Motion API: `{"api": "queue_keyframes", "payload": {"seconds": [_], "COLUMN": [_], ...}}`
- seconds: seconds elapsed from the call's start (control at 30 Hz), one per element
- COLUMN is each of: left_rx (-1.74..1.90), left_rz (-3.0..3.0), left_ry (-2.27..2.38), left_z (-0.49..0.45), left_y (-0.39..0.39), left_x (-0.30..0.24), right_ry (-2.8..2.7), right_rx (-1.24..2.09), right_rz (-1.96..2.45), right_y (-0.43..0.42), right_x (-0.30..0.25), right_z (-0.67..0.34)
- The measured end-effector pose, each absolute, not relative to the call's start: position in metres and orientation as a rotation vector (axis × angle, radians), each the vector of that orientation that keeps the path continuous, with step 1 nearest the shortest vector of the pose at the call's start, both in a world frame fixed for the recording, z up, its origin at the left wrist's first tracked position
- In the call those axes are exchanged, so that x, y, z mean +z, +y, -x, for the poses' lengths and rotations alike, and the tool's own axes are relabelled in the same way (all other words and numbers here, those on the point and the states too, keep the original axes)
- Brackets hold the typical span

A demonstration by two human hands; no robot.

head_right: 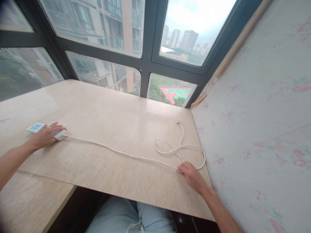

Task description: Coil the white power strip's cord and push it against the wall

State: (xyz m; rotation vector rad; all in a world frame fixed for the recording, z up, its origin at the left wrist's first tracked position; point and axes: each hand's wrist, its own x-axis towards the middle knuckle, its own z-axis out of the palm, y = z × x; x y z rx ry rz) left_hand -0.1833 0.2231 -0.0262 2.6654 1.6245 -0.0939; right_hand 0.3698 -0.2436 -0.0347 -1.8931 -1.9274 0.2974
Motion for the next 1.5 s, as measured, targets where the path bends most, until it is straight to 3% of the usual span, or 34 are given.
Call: {"api": "queue_keyframes", "payload": {"seconds": [0.13,0.37,0.8,1.17,1.33,1.5], "left_rx": [-0.249,-0.142,0.389,0.718,0.707,0.663], "left_rz": [-2.759,-2.646,-1.859,-1.443,-1.598,-1.764], "left_ry": [1.652,1.794,1.833,2.306,2.263,1.917], "left_z": [0.178,0.174,0.170,0.129,0.125,0.140], "left_y": [0.214,0.197,0.190,0.189,0.187,0.187], "left_x": [-0.022,-0.020,-0.007,-0.039,-0.041,-0.035], "right_ry": [-1.816,-1.663,-1.617,-1.882,-1.902,-1.895], "right_rx": [0.229,0.138,0.142,-0.117,-0.179,-0.230], "right_rz": [1.888,1.982,1.869,1.643,1.650,1.664], "right_y": [-0.239,-0.235,-0.250,-0.251,-0.250,-0.247], "right_x": [-0.043,-0.051,-0.071,-0.064,-0.064,-0.069], "right_z": [-0.364,-0.362,-0.369,-0.366,-0.370,-0.376]}}
